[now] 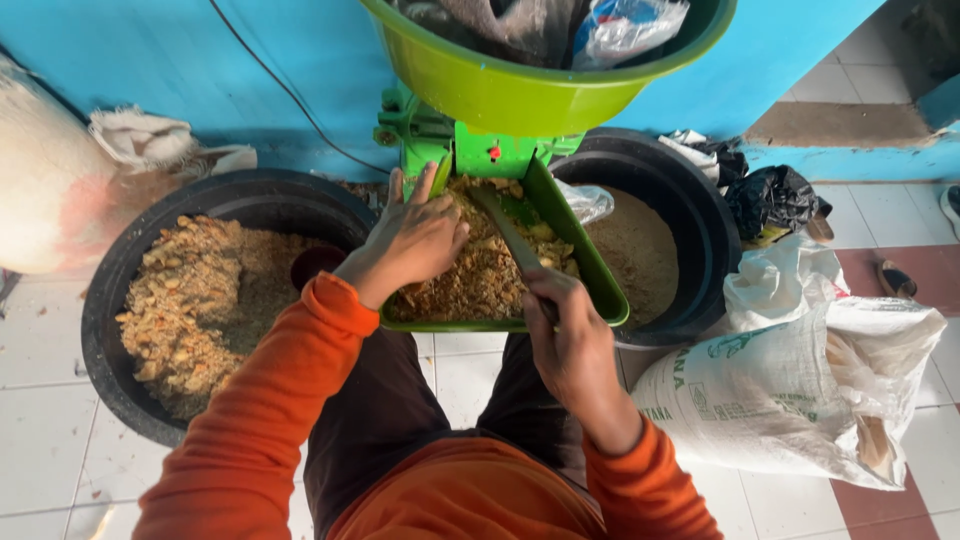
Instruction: The person sits on the floor operating a green grinding machine, pushing broken food pieces from the green tray into the machine with their hand and a flat tool so the ground material falls into a black basin. They then scoop the ground material from the basin with a red bowl and resume feeding more pieces into the machine.
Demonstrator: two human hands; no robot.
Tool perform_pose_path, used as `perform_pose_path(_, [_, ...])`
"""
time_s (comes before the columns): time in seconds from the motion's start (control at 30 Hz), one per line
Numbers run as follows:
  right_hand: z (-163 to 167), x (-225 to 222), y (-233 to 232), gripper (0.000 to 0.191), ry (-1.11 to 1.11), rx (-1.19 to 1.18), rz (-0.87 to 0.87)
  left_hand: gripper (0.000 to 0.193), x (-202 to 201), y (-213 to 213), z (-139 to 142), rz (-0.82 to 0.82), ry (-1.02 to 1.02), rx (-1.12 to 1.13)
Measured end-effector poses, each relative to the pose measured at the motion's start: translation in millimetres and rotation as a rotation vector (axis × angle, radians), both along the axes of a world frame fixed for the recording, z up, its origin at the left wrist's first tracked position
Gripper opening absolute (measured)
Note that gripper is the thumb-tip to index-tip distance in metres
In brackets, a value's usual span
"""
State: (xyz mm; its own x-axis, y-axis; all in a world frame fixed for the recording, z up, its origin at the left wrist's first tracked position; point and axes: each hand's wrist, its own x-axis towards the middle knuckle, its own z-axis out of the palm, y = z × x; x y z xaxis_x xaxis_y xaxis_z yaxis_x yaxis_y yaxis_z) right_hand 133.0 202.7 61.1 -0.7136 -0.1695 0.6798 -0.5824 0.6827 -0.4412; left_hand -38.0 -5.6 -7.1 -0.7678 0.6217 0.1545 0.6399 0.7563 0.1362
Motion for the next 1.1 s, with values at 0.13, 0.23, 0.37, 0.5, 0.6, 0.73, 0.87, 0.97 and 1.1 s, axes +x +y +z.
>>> perform_pose_path(0.13, [3.9, 10.6, 15.0, 0.015, 0.023, -0.027, -0.077, 0.055, -3.7, 0.2, -0.8, 0.017, -0.054, -0.009])
perform_pose_path(0.23, [12.7, 17.4, 27.5, 0.017, 0.038, -0.001, -0.093, 0.057, -9.0, 5.2, 3.7, -0.013, 0.003, 0.061])
perform_pose_path(0.37, [23.7, 9.8, 25.5, 0.018, 0.051, 0.072, -0.122, 0.059, -21.0, 12.4, 16.9, 0.003, -0.158, -0.09])
perform_pose_path(0.5, [29.3, 2.2, 14.0, 0.019, -0.006, 0.005, -0.079, 0.06, -23.3, 13.0, 20.1, 0.021, -0.143, -0.098])
perform_pose_path(0.6, [28.4, 10.4, 13.1, 0.02, 0.043, 0.047, -0.117, 0.061, -21.1, 12.4, 11.9, 0.017, -0.144, -0.061])
perform_pose_path(0.73, [17.7, 11.5, 18.9, 0.02, 0.071, 0.061, -0.14, 0.056, -24.7, 10.7, 3.1, -0.053, 0.011, 0.117])
perform_pose_path(0.87, [1.9, -11.0, 17.4, 0.017, 0.004, 0.031, -0.095, 0.056, -22.7, 8.9, 4.1, -0.02, -0.009, -0.003])
perform_pose_path(0.97, [-3.2, -17.0, 14.0, 0.015, -0.027, 0.016, -0.09, 0.056, -19.3, 8.9, 10.6, 0.012, -0.103, -0.062])
perform_pose_path(1.1, [2.7, -5.1, 14.5, 0.016, 0.002, 0.063, -0.054, 0.056, -16.5, 12.5, 19.2, 0.019, -0.092, -0.036])
